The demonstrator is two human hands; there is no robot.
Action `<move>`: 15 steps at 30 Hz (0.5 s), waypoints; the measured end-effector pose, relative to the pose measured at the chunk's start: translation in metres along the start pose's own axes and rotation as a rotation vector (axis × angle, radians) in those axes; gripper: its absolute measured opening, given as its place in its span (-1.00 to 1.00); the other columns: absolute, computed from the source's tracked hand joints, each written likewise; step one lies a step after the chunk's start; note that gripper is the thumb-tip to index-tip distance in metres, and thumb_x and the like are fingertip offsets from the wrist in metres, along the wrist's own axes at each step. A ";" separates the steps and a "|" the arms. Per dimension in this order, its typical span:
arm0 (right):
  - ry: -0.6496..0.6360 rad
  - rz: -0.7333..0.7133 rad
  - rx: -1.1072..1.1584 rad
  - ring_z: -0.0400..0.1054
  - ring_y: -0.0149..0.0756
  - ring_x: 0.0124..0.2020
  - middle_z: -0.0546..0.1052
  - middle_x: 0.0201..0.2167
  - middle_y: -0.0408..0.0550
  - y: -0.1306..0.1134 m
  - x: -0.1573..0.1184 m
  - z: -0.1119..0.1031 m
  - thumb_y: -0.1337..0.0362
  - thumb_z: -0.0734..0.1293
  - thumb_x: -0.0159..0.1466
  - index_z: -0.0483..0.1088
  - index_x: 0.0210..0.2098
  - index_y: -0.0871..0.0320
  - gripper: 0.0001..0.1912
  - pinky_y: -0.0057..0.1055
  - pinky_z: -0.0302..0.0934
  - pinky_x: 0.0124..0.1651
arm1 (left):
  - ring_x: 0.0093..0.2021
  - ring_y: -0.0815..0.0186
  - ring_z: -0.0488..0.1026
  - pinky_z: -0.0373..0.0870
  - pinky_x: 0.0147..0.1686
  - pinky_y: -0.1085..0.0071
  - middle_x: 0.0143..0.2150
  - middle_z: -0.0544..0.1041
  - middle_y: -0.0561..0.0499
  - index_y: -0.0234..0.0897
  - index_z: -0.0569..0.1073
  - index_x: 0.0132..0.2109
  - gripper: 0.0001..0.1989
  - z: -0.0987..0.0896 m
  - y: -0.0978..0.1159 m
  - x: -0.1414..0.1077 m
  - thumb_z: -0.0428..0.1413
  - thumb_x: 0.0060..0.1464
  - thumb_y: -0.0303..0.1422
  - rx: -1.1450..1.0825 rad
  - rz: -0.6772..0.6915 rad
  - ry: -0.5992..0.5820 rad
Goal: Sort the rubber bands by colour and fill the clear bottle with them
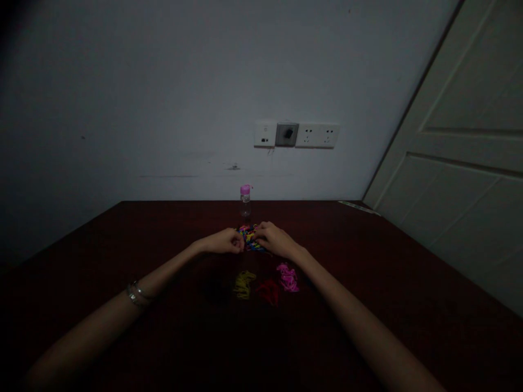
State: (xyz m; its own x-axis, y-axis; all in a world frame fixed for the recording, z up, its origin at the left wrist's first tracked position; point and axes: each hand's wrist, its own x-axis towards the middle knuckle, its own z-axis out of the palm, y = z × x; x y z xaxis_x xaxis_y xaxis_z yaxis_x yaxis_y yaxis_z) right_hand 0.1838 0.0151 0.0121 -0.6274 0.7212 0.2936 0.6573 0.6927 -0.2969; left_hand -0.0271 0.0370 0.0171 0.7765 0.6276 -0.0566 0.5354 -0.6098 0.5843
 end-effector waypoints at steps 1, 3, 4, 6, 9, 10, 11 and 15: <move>-0.011 -0.009 -0.015 0.22 -0.27 -0.16 0.34 -0.23 -0.02 -0.001 0.002 0.000 0.35 0.22 0.18 0.43 -0.24 0.11 -0.80 -0.35 0.14 -0.11 | -0.52 0.47 0.25 0.12 -0.51 0.59 -0.54 0.38 0.09 -0.37 0.49 -0.42 -0.84 -0.003 0.001 -0.005 0.02 -0.19 -0.52 -0.027 -0.003 0.000; -0.037 -0.027 -0.048 0.21 -0.26 -0.14 0.33 -0.22 -0.02 -0.002 0.007 0.001 0.35 0.22 0.17 0.42 -0.23 0.10 -0.80 -0.35 0.15 -0.11 | -0.53 0.48 0.23 0.11 -0.52 0.59 -0.56 0.37 0.10 -0.37 0.48 -0.41 -0.84 -0.010 0.003 -0.017 0.02 -0.19 -0.52 -0.069 -0.017 -0.008; -0.051 -0.033 -0.067 0.20 -0.26 -0.14 0.33 -0.22 -0.02 -0.003 0.010 0.001 0.36 0.23 0.17 0.42 -0.23 0.09 -0.80 -0.35 0.15 -0.12 | -0.53 0.48 0.23 0.11 -0.53 0.59 -0.56 0.37 0.11 -0.37 0.48 -0.41 -0.84 -0.014 0.003 -0.025 0.03 -0.19 -0.51 -0.081 -0.030 -0.023; -0.083 -0.033 -0.110 0.19 -0.24 -0.15 0.33 -0.23 -0.02 -0.005 0.015 0.002 0.37 0.24 0.15 0.42 -0.24 0.08 -0.80 -0.35 0.15 -0.15 | -0.54 0.49 0.22 0.10 -0.54 0.60 -0.56 0.37 0.11 -0.36 0.48 -0.40 -0.84 -0.018 0.004 -0.040 0.03 -0.19 -0.51 -0.095 -0.054 -0.061; -0.134 -0.032 -0.183 0.20 -0.22 -0.18 0.33 -0.25 -0.01 -0.005 0.020 0.002 0.37 0.26 0.12 0.43 -0.27 0.09 -0.82 -0.38 0.16 -0.24 | -0.54 0.49 0.23 0.10 -0.55 0.60 -0.54 0.38 0.11 -0.34 0.48 -0.38 -0.83 -0.020 0.005 -0.063 0.03 -0.18 -0.51 -0.108 -0.083 -0.142; -0.146 -0.036 -0.206 0.20 -0.21 -0.19 0.33 -0.25 0.00 -0.005 0.022 0.003 0.36 0.27 0.11 0.42 -0.28 0.10 -0.82 -0.38 0.16 -0.27 | -0.53 0.49 0.25 0.11 -0.55 0.60 -0.54 0.39 0.11 -0.33 0.48 -0.38 -0.83 -0.020 0.006 -0.070 0.04 -0.18 -0.50 -0.109 -0.088 -0.174; -0.155 -0.042 -0.225 0.20 -0.21 -0.19 0.33 -0.25 0.01 -0.005 0.023 0.003 0.36 0.27 0.11 0.42 -0.28 0.10 -0.83 -0.39 0.16 -0.29 | -0.53 0.48 0.26 0.12 -0.54 0.60 -0.53 0.40 0.10 -0.32 0.49 -0.38 -0.84 -0.019 0.007 -0.075 0.05 -0.18 -0.49 -0.109 -0.091 -0.206; -0.150 -0.029 -0.237 0.20 -0.21 -0.20 0.34 -0.27 0.02 -0.003 0.026 0.003 0.38 0.26 0.10 0.41 -0.34 0.14 -0.87 -0.42 0.14 -0.30 | -0.51 0.47 0.30 0.13 -0.54 0.60 -0.49 0.44 0.08 -0.32 0.50 -0.34 -0.84 -0.018 0.007 -0.084 0.08 -0.15 -0.44 -0.117 -0.095 -0.228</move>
State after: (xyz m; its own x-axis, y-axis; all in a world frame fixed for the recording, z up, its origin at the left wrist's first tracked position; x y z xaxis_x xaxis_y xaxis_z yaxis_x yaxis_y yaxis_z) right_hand 0.1639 0.0320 0.0181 -0.6904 0.7064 0.1558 0.7065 0.7048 -0.0648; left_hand -0.0951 -0.0112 0.0405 0.7867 0.5458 -0.2885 0.5774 -0.4852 0.6567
